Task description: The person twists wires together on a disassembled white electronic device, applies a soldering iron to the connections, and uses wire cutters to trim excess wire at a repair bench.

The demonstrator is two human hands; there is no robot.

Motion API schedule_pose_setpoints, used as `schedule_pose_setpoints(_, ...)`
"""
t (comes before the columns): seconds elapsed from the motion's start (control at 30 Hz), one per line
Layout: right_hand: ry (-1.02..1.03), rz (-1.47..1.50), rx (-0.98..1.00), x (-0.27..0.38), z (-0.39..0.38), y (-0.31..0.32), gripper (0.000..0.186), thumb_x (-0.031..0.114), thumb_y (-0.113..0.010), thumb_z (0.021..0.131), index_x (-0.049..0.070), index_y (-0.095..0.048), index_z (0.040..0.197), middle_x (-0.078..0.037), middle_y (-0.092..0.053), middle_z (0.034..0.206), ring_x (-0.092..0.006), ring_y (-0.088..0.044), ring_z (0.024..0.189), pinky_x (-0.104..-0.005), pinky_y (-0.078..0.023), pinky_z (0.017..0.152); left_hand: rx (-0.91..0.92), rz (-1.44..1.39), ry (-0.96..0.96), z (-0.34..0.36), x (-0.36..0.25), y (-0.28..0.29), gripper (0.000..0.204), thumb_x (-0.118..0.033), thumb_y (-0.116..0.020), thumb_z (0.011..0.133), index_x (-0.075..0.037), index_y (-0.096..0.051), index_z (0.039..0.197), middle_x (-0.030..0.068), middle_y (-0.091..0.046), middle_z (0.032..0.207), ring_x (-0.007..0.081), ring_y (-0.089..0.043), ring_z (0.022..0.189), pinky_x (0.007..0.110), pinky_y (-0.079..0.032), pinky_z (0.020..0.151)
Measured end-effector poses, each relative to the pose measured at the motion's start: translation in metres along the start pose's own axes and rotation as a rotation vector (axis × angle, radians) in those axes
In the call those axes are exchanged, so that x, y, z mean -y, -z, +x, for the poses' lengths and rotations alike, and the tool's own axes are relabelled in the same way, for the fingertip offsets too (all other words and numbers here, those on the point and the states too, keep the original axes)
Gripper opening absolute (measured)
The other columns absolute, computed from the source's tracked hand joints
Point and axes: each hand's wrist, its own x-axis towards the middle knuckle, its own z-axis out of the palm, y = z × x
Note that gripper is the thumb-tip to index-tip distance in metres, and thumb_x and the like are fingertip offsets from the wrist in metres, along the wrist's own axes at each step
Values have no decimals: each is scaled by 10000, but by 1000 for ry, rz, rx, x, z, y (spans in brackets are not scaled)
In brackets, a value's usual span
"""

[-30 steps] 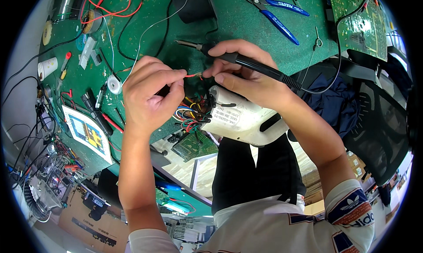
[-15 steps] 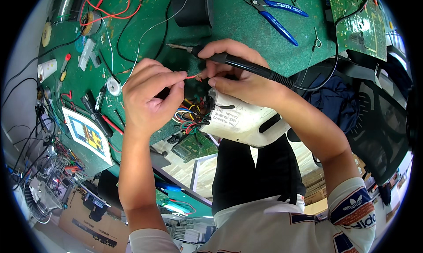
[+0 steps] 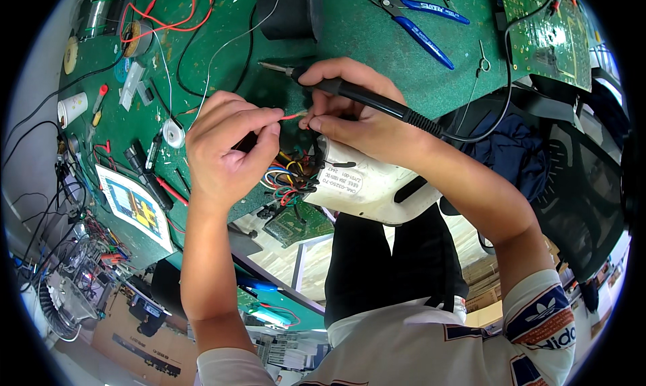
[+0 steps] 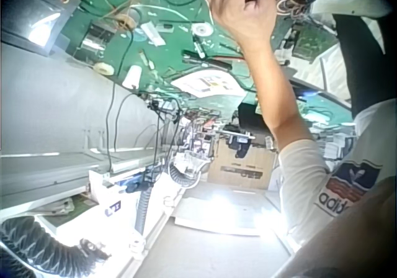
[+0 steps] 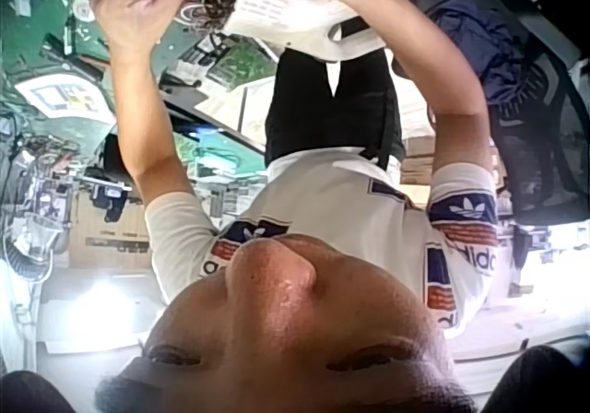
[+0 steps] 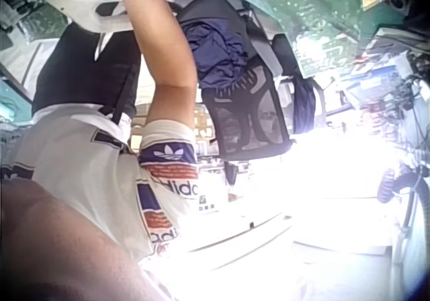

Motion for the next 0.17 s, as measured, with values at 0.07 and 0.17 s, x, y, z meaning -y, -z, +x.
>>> schedule_pose_setpoints(0.07, 17, -7, 5, 0, 1, 0, 457, -109, -714, 853, 56, -598, 1263, -23, -620, 855, -86, -698, 840, -231, -563, 712, 16, -5, 2, 1, -1, 1, 227, 49, -761, 685, -45, -778, 891, 69, -708, 780, 232, -643, 733, 333, -519, 659)
schedule_pose_setpoints(0.17, 27, -15, 18, 0, 2, 1, 472, -98, -726, 850, 66, -600, 1274, -32, -627, 857, -106, -717, 863, -232, -569, 713, 34, -10, -6, 1, 0, 2, 231, 39, -772, 687, -51, -783, 899, 67, -713, 792, 227, -645, 747, 332, -519, 665)
